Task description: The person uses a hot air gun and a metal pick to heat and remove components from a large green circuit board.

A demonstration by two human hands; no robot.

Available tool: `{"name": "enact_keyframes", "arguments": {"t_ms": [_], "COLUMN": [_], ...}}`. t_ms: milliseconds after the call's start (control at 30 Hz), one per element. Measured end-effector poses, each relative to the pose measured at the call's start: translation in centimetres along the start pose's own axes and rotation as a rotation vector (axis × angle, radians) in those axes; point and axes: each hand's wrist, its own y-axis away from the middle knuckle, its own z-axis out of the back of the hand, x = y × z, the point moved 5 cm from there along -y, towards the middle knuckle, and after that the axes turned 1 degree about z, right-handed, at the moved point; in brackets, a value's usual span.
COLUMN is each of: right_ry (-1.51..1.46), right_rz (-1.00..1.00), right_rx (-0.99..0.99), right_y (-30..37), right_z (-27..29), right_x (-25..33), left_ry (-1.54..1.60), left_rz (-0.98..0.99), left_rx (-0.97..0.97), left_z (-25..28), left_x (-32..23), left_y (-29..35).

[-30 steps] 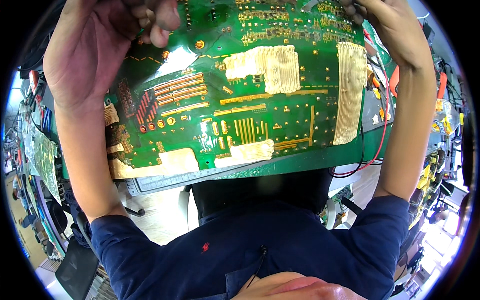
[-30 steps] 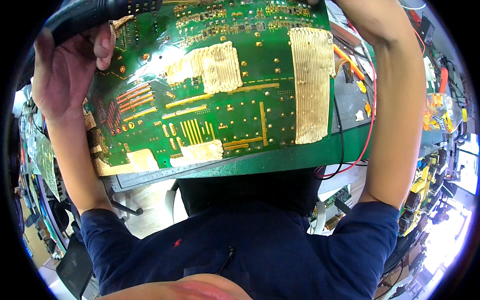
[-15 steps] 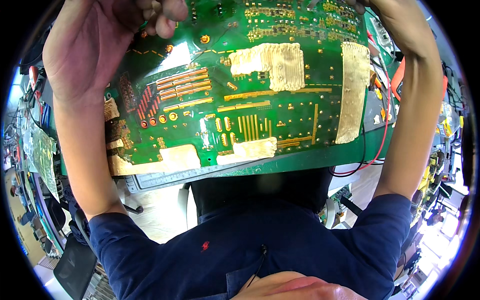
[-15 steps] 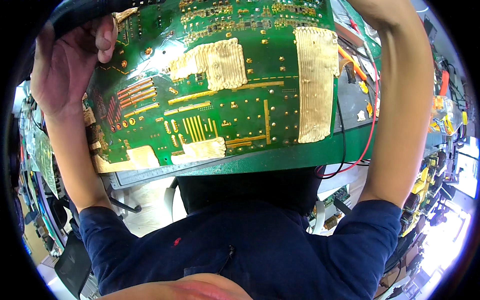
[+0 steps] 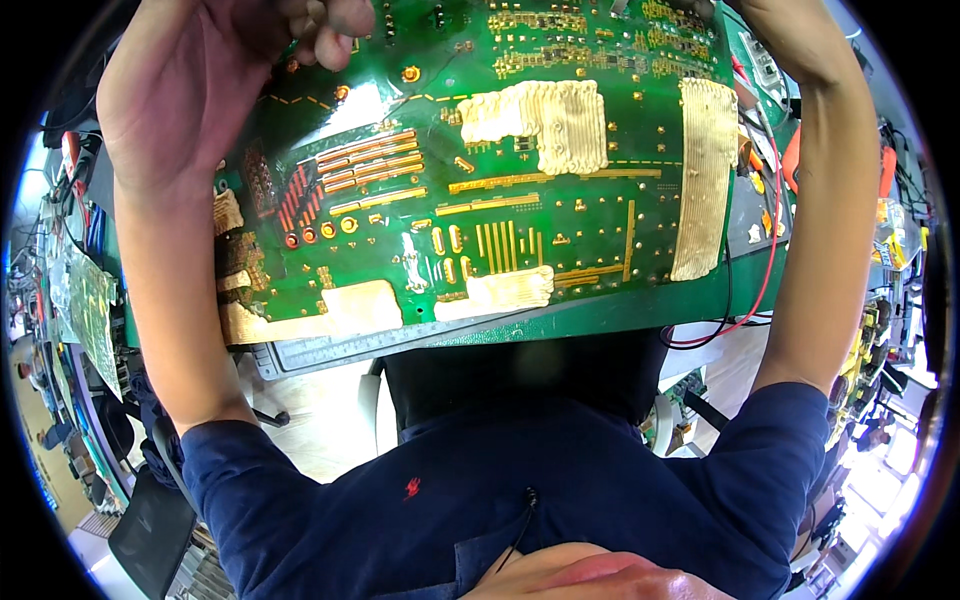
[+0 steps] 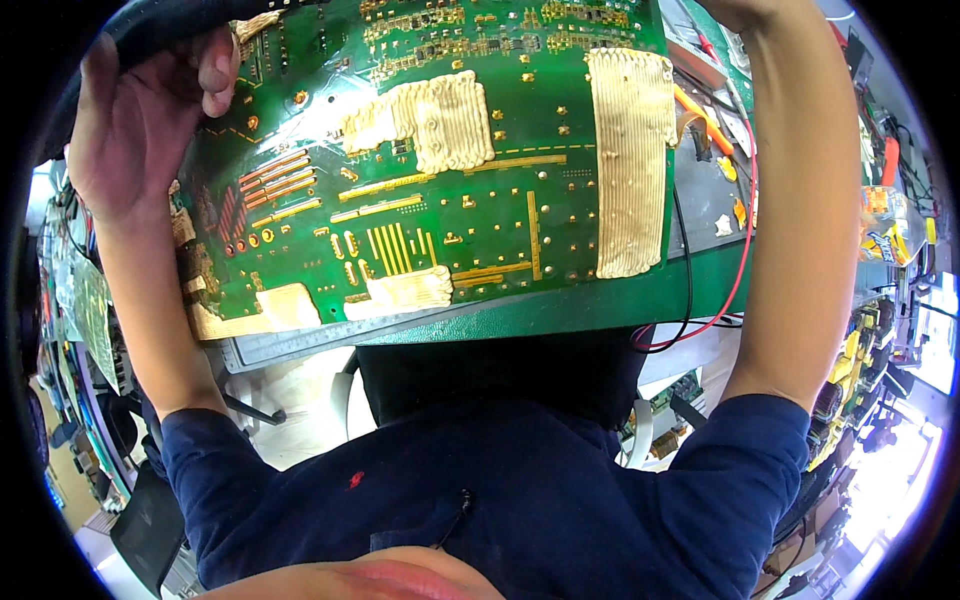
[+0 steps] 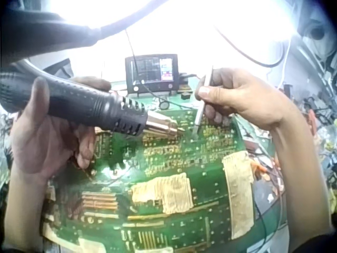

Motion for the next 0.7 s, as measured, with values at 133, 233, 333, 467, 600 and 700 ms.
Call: {"name": "enact_keyframes", "arguments": {"t_ms": [133, 233, 333, 467, 600, 700], "right_ry": [-0.020, -0.016, -0.052, -0.141, -0.245, -0.169], "right_rz": [0.154, 0.188, 0.175, 0.219, 0.180, 0.215], "right_rx": [0.048, 0.057, -0.072, -0.224, -0.274, -0.396], "right_y": [-0.4, 0.4, 1.4, 4.0, 5.8, 6.5], "right_z": [0.3, 0.6, 1.1, 0.7, 0.5, 0.1], "right_x": [-0.4, 0.2, -0.3, -0.7, -1.7, -1.8], "left_ry": [0.045, 0.026, 0.007, 0.031, 0.012, 0.040], "left_rz": [0.004, -0.005, -0.016, -0.012, -0.048, 0.041], "left_rx": [0.035, 0.042, 0.049, 0.090, 0.037, -0.072], "left_z": [0.1, 0.4, 0.3, 0.4, -0.1, -0.9], "left_x": [0.2, 0.1, 0.2, 0.1, 0.1, -0.5], "left_y": [0.1, 0.1, 0.2, 0.3, 0.1, 0.3]}}
